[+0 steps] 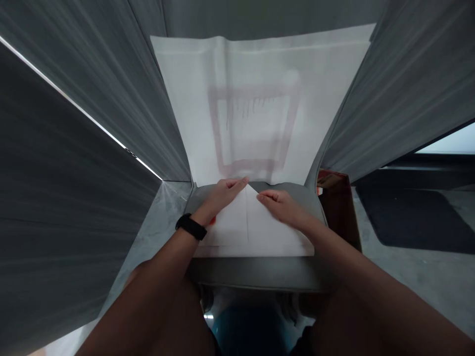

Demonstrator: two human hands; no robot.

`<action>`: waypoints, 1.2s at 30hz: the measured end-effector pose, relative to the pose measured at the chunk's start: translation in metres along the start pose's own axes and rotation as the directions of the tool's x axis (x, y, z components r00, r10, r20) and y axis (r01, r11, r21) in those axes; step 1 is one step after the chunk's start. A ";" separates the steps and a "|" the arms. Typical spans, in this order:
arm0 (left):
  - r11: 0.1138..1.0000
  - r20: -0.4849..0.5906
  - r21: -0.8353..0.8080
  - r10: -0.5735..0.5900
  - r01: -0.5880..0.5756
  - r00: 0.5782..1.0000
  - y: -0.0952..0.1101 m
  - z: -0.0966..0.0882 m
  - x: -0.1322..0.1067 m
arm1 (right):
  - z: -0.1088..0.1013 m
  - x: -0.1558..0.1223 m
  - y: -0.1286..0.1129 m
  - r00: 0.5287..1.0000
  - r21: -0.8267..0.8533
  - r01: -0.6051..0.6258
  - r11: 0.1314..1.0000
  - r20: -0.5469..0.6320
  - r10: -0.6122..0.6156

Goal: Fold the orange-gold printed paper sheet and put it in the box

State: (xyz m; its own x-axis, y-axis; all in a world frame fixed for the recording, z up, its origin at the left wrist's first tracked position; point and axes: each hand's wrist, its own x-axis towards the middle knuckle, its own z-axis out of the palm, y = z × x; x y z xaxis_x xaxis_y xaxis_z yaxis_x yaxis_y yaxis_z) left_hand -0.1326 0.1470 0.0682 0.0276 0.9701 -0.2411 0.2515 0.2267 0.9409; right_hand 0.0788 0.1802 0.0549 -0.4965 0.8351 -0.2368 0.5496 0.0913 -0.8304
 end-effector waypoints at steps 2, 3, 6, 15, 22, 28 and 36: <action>1.000 0.011 -0.010 0.007 -0.007 1.000 0.001 0.000 -0.001 | 0.000 -0.001 0.000 1.000 -0.003 -0.002 1.000 0.003 0.002; 1.000 0.013 -0.009 0.014 -0.014 1.000 0.001 0.000 0.000 | 0.000 -0.001 -0.001 1.000 0.003 -0.006 1.000 0.007 0.006; 0.999 -0.011 0.010 0.036 -0.036 0.999 -0.004 0.002 0.005 | -0.002 -0.003 -0.001 0.998 0.061 -0.046 0.997 0.036 0.044; 0.989 -0.150 0.088 0.131 -0.118 0.980 -0.010 -0.006 0.011 | -0.015 -0.019 0.007 0.978 0.186 -0.185 0.965 0.135 0.161; 0.976 -0.159 0.158 0.177 -0.152 0.971 -0.011 -0.003 0.010 | -0.018 -0.044 0.018 0.942 0.274 -0.275 0.922 0.270 0.201; 0.955 -0.195 0.232 0.229 -0.182 0.954 -0.015 0.000 0.014 | -0.028 -0.053 0.022 0.915 0.314 -0.329 0.891 0.338 0.219; 0.944 -0.224 0.273 0.250 -0.185 0.942 -0.018 -0.006 0.017 | -0.037 -0.056 0.025 0.905 0.227 -0.296 0.928 0.379 0.196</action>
State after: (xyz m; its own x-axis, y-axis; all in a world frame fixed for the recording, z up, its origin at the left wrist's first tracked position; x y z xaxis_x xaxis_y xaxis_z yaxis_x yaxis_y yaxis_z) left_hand -0.1421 0.1600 0.0482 -0.1283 0.9898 0.0616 0.4968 0.0104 0.8678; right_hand 0.1455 0.1555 0.0660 -0.5957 0.5678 -0.5680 0.5042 -0.2861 -0.8148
